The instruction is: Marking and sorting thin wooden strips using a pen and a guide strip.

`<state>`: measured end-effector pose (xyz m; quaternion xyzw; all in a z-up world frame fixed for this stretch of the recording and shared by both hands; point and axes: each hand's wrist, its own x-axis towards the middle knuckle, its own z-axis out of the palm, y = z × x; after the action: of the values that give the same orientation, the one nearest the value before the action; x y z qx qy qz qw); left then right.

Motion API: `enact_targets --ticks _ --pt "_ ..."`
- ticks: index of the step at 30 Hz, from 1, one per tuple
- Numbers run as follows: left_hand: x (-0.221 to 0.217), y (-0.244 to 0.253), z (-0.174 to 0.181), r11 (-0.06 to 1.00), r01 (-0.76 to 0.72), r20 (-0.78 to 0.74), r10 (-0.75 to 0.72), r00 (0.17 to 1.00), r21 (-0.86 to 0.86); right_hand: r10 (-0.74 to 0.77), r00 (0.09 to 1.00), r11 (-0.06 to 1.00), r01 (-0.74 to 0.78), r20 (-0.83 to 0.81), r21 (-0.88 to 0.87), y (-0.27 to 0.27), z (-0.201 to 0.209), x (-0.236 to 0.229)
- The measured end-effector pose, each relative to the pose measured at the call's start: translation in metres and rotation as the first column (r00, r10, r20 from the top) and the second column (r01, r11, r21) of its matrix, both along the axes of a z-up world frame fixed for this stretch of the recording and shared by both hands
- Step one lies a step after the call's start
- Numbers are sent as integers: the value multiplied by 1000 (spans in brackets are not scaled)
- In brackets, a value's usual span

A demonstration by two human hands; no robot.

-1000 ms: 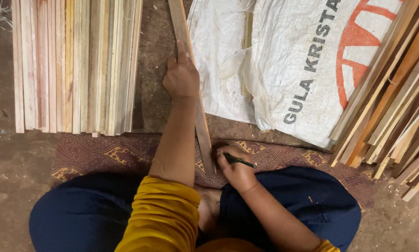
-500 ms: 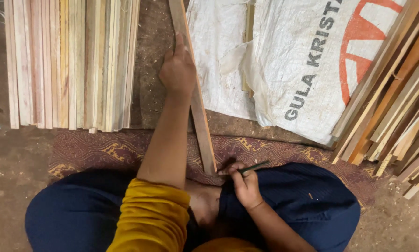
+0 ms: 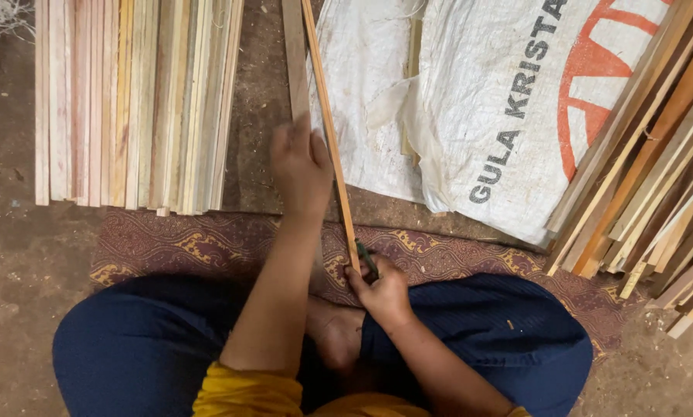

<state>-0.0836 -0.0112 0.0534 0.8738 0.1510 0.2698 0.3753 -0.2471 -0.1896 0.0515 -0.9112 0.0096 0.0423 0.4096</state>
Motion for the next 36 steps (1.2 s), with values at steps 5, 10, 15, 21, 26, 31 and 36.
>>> enact_targets --ticks 5,10,15,21,26,31,36 --pt "-80 -46 30 898 2 -256 -127 958 -440 -66 995 990 74 -68 121 -10 6 -6" --pt "-104 -31 30 486 -219 -417 -346 840 -846 -64 984 951 110 -164 290 -18 14 -9" --pt "-130 -18 57 471 -154 -354 -372 858 -869 -48 989 879 108 -138 464 9 84 55" --pt "-173 1 64 419 -147 -373 -529 762 -896 -146 970 892 215 -196 398 63 71 154" --pt "-149 78 95 522 21 -211 -381 900 -853 -95 973 777 205 -212 596 163 95 215" --pt "-133 162 93 896 8 -145 -80 986 -444 -58 975 733 187 -214 655 257 95 294" --pt "-127 218 68 965 -252 -223 263 939 77 58 982 900 26 -178 434 339 62 358"
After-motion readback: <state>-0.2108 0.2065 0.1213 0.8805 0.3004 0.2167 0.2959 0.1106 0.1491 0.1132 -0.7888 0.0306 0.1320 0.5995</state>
